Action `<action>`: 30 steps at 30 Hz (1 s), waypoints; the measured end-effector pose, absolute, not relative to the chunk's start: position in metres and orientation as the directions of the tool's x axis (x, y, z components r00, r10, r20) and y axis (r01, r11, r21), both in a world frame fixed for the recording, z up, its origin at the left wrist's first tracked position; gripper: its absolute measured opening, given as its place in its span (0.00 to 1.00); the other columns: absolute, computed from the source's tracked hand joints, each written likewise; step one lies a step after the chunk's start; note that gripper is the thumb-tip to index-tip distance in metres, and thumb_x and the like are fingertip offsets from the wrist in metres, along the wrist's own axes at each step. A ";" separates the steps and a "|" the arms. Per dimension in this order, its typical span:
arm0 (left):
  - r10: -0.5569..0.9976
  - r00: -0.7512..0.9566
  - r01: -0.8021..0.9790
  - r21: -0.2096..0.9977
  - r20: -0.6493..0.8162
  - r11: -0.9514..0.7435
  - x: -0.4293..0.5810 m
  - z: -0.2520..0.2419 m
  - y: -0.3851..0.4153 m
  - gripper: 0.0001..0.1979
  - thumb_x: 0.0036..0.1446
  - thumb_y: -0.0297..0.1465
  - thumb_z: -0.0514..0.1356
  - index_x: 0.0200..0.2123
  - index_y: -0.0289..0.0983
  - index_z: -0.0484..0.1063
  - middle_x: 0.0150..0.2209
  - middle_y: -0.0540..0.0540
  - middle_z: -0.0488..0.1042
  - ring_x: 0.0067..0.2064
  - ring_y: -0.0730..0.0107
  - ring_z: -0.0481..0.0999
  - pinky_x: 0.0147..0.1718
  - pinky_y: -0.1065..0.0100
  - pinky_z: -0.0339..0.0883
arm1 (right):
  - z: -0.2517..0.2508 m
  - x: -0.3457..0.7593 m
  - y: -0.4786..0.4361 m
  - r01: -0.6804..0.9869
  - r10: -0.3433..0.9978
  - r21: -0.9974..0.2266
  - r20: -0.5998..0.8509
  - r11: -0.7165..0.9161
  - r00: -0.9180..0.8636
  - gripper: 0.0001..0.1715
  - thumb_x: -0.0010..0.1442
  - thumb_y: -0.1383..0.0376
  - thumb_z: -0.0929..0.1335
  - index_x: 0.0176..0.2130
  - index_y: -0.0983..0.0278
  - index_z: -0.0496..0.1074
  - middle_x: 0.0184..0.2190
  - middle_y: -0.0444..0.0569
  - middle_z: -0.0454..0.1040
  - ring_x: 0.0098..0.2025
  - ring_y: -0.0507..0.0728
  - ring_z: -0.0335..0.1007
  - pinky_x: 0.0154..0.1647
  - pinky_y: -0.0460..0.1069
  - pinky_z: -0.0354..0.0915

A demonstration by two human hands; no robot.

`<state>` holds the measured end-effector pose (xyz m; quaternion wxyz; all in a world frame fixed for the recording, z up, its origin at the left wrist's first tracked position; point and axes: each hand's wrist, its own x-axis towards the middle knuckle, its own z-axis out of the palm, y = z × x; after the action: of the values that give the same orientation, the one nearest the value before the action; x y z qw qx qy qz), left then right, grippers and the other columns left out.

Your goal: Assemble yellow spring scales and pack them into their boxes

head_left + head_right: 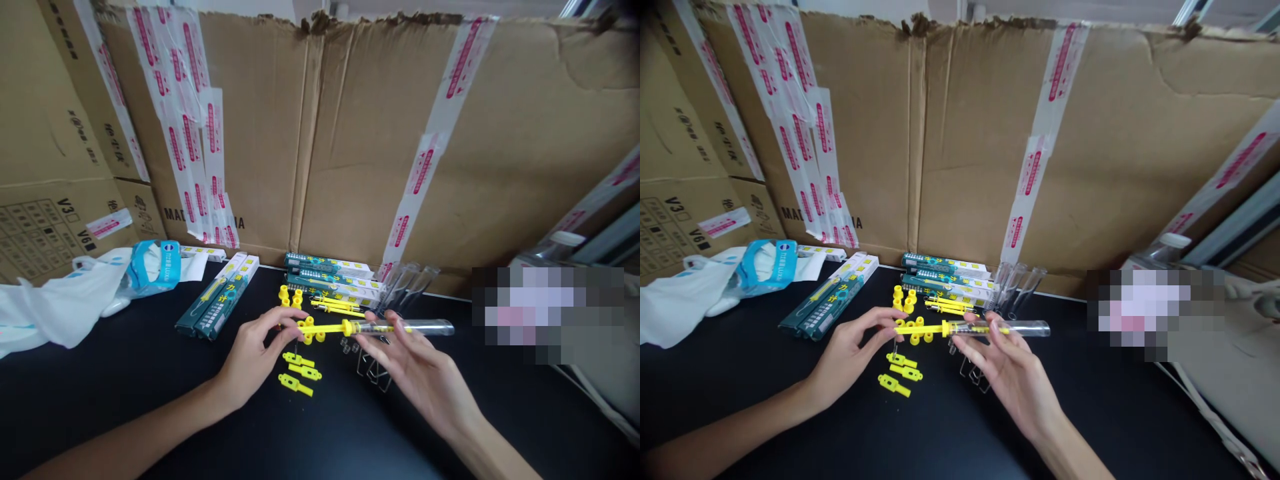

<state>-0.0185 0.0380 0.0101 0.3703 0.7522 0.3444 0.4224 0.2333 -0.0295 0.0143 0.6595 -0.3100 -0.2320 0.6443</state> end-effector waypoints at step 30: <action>0.797 0.536 0.144 0.899 0.280 -0.413 -0.008 0.002 0.018 0.06 0.59 0.27 0.63 0.40 0.42 0.77 0.37 0.52 0.82 0.38 0.68 0.82 0.43 0.70 0.72 | 0.006 0.198 -0.038 -0.350 0.998 -0.937 -0.001 -0.024 -0.068 0.15 0.58 0.59 0.76 0.43 0.60 0.75 0.42 0.51 0.83 0.46 0.61 0.80 0.52 0.59 0.73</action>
<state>-0.0082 0.0181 0.0023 0.4437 0.7558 0.3112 0.3676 0.1981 -0.0379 0.0063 0.5609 -0.3892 -0.4162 0.6006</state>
